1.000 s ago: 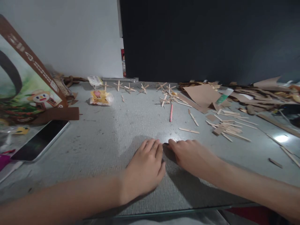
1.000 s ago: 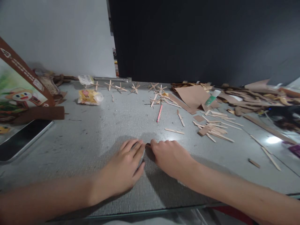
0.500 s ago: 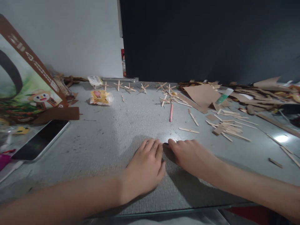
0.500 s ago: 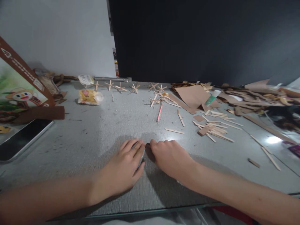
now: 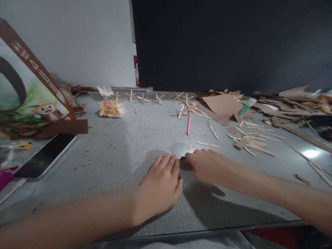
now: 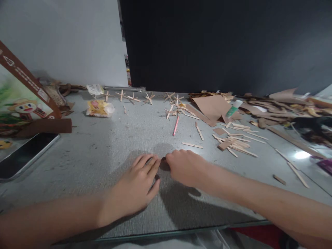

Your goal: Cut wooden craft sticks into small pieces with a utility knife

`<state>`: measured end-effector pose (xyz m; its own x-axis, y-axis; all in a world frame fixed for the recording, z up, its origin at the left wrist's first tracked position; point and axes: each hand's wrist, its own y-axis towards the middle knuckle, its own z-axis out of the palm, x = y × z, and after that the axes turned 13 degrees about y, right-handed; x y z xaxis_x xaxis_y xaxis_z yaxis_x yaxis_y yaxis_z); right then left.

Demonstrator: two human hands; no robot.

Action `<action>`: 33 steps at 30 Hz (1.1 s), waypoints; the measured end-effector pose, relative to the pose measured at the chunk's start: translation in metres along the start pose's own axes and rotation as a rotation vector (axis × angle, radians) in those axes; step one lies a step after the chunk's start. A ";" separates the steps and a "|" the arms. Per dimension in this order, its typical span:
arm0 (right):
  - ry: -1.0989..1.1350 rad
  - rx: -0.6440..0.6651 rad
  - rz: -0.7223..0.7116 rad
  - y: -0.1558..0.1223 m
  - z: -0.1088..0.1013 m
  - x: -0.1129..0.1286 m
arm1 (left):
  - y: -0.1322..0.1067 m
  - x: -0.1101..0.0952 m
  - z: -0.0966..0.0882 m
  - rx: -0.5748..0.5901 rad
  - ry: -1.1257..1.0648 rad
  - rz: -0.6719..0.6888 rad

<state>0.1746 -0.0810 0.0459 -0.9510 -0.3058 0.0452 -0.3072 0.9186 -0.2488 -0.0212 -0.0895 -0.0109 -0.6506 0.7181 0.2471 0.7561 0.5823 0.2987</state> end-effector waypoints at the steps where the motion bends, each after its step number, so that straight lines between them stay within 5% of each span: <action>1: 0.035 0.030 0.004 0.002 -0.002 -0.002 | 0.000 0.000 0.000 0.002 -0.001 0.001; 10: 0.161 0.208 -0.275 0.016 -0.014 -0.024 | -0.001 -0.001 0.001 0.019 0.009 -0.004; 15: 0.475 0.445 -0.116 0.019 -0.022 -0.027 | 0.000 0.000 0.001 0.023 -0.005 0.003; 21: 0.952 0.480 0.139 0.021 -0.025 -0.025 | 0.000 0.000 0.002 0.010 -0.009 0.007; 27: 0.889 0.260 0.077 0.024 -0.026 -0.030 | 0.001 0.003 0.001 -0.046 -0.004 0.011; 33: 0.754 0.011 0.052 0.020 -0.023 -0.045 | 0.010 0.027 0.006 -0.094 -0.193 -0.008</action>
<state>0.2104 -0.0432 0.0616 -0.7318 -0.0040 0.6815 -0.2643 0.9233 -0.2785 -0.0311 -0.0620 -0.0070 -0.6241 0.7786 0.0658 0.7351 0.5566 0.3871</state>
